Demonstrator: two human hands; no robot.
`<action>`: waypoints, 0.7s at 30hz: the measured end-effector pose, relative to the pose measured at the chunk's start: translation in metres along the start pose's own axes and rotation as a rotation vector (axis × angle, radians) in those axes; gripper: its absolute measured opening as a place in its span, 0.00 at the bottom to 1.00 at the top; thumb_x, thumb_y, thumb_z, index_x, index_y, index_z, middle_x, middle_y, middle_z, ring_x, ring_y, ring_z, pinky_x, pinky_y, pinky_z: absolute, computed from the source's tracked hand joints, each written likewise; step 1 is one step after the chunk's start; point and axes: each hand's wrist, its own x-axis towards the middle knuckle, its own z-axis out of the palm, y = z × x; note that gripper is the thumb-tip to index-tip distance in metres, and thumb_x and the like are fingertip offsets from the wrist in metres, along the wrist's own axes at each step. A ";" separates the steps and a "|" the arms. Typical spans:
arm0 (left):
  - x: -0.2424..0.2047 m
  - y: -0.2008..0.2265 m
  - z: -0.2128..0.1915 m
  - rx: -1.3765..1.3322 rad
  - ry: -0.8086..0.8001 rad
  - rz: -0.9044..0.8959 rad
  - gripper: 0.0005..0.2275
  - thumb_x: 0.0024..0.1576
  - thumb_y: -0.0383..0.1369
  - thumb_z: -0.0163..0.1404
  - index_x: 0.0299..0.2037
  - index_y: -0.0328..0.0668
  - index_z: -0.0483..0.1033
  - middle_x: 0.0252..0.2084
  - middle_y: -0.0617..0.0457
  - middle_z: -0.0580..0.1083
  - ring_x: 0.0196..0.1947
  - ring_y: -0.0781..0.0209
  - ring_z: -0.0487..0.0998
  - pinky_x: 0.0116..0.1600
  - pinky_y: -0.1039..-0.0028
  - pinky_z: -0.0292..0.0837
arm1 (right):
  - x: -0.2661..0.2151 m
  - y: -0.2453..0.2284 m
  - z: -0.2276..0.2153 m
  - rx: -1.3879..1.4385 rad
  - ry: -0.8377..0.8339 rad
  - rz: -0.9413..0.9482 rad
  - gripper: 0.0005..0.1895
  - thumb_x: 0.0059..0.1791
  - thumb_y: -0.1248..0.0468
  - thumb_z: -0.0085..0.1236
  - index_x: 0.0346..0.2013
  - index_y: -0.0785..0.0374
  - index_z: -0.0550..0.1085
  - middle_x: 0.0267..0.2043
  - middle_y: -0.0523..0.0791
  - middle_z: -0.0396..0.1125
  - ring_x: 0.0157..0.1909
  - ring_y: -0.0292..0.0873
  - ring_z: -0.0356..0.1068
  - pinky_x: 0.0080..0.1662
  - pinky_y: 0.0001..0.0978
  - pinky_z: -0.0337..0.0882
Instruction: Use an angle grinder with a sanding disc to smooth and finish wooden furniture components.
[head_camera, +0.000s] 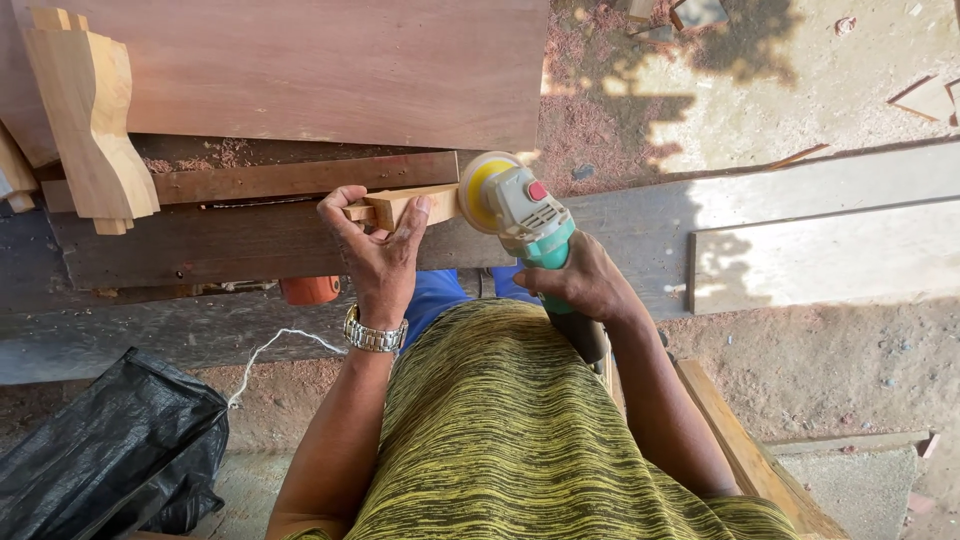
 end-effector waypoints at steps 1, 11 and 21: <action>0.001 0.001 0.000 0.001 -0.001 0.001 0.28 0.59 0.37 0.63 0.57 0.38 0.54 0.57 0.46 0.61 0.50 0.59 0.74 0.42 0.71 0.83 | 0.000 0.002 -0.001 0.001 0.000 -0.001 0.21 0.36 0.58 0.67 0.39 0.65 0.76 0.29 0.45 0.73 0.33 0.39 0.73 0.39 0.34 0.73; 0.002 0.002 0.001 0.034 0.010 -0.020 0.28 0.58 0.37 0.64 0.57 0.38 0.55 0.56 0.45 0.61 0.48 0.59 0.74 0.40 0.74 0.82 | 0.003 0.013 -0.009 -0.107 0.078 -0.002 0.26 0.37 0.53 0.68 0.43 0.65 0.77 0.34 0.46 0.76 0.37 0.41 0.76 0.43 0.35 0.74; 0.003 0.005 0.002 0.093 0.007 -0.029 0.28 0.58 0.38 0.63 0.57 0.38 0.55 0.56 0.45 0.61 0.46 0.61 0.72 0.36 0.75 0.75 | 0.005 0.004 -0.004 -0.081 0.016 0.015 0.22 0.37 0.56 0.68 0.39 0.66 0.76 0.30 0.46 0.74 0.33 0.40 0.75 0.39 0.35 0.74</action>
